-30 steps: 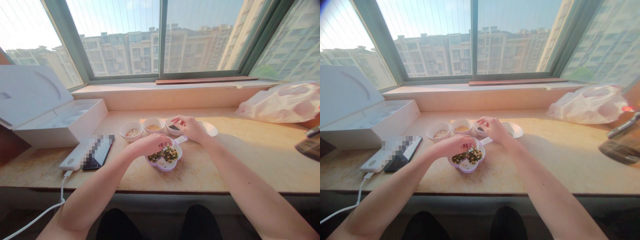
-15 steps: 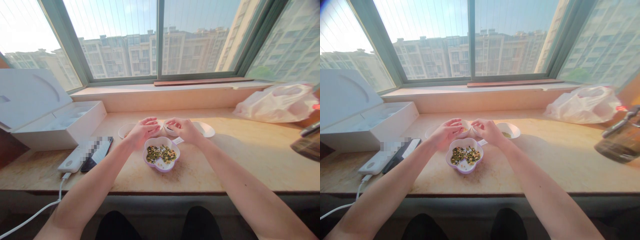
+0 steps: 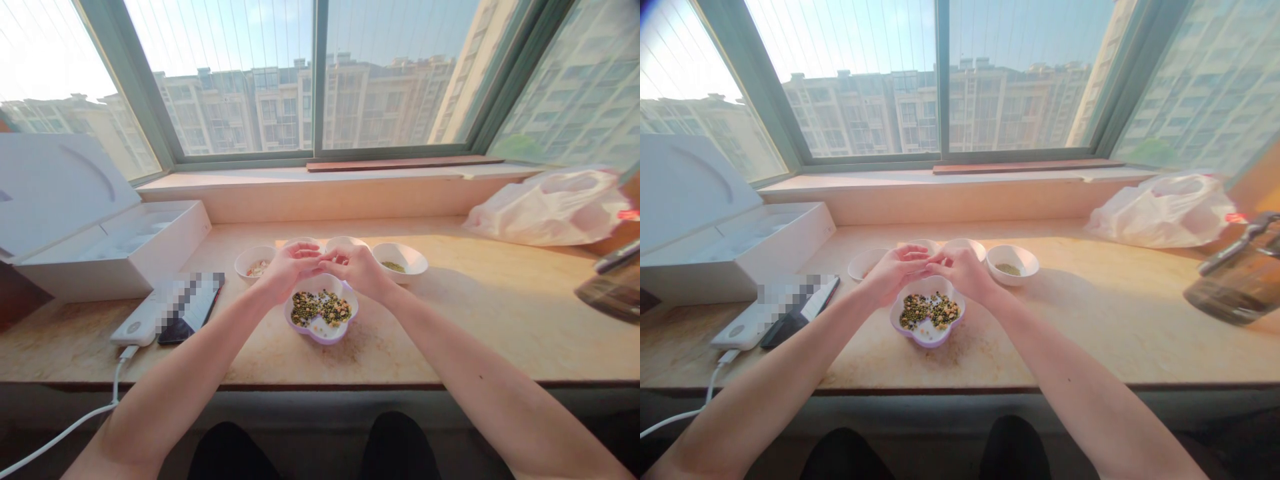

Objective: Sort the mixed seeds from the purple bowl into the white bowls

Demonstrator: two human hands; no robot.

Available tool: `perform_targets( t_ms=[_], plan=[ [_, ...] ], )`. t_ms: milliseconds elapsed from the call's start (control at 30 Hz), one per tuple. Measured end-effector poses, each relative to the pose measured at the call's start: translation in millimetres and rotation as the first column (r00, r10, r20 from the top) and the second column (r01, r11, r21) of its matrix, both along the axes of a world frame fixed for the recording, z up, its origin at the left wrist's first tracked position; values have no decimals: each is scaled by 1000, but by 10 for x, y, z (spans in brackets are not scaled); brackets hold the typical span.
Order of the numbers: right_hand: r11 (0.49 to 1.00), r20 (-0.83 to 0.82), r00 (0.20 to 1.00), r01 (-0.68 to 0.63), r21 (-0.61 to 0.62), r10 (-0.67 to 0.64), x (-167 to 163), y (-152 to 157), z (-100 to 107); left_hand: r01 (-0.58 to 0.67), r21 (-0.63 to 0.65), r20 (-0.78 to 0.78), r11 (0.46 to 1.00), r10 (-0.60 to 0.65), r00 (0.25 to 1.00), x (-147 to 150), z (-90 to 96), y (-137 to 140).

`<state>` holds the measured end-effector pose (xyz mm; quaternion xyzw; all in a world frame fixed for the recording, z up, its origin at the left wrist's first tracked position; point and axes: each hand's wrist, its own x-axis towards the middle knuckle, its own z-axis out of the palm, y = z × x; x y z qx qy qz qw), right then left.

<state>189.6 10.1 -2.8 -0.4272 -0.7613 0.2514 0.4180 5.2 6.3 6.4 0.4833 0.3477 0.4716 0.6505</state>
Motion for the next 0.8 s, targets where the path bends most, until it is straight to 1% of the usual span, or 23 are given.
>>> perform_targets(
  t_ms=[67, 133, 167, 200, 233, 267, 300, 333, 367, 400, 433, 467, 533, 600, 700, 800],
  plan=[
    [1000, 42, 999, 5, 27, -6, 24, 14, 0, 6, 58, -71, 998, -1, 998, -4, 9, -2],
    [996, 76, 997, 6, 84, -13, 64, 34, 21, 9, 183, -223, 983, 32, 974, -18, 37, -12],
    [993, 89, 995, 29, 118, -40, 97, 46, 43, 28, 275, -343, 961, 70, 937, -31, 58, -23],
    [986, 101, 991, 72, 151, -88, 142, 61, 72, 75, 370, -479, 926, 121, 869, -48, 84, -40],
    [975, 115, 981, 132, 179, -154, 201, 80, 105, 162, 453, -621, 877, 180, 763, -69, 111, -63],
    [957, 134, 963, 206, 204, -235, 273, 102, 141, 286, 495, -745, 821, 231, 626, -93, 139, -92],
    [940, 178, 938, 257, 222, -298, 357, 127, 177, 419, 483, -834, 769, 259, 487, -119, 164, -124],
    [927, 233, 908, 296, 229, -347, 450, 155, 209, 545, 427, -895, 722, 251, 369, -145, 185, -159],
    [913, 299, 868, 338, 226, -396, 547, 183, 235, 640, 352, -935, 683, 230, 269, -167, 201, -194],
    [898, 381, 814, 384, 215, -439, 644, 211, 253, 696, 283, -959, 660, 219, 182, -186, 211, -228],
    [885, 470, 752, 424, 192, -462, 737, 236, 264, 726, 232, -970, 647, 213, 119, -199, 215, -257],
    [872, 544, 696, 463, 159, -469, 823, 258, 268, 744, 201, -974, 637, 212, 82, -207, 213, -282],
    [837, 649, 607, 540, 88, -459, 968, 291, 265, 761, 181, -974, 623, 221, 50, -208, 202, -316],
    [816, 715, 564, 577, 17, -414, 1073, 312, 259, 771, 181, -972, 611, 230, 46, -200, 188, -332],
    [816, 758, 563, 574, -72, -329, 1160, 330, 260, 772, 198, -973, 604, 216, 80, -187, 173, -332],
    [794, 742, 590, 594, -131, -319, 1186, 341, 261, 776, 198, -975, 599, 197, 97, -177, 145, -313]
  ],
)
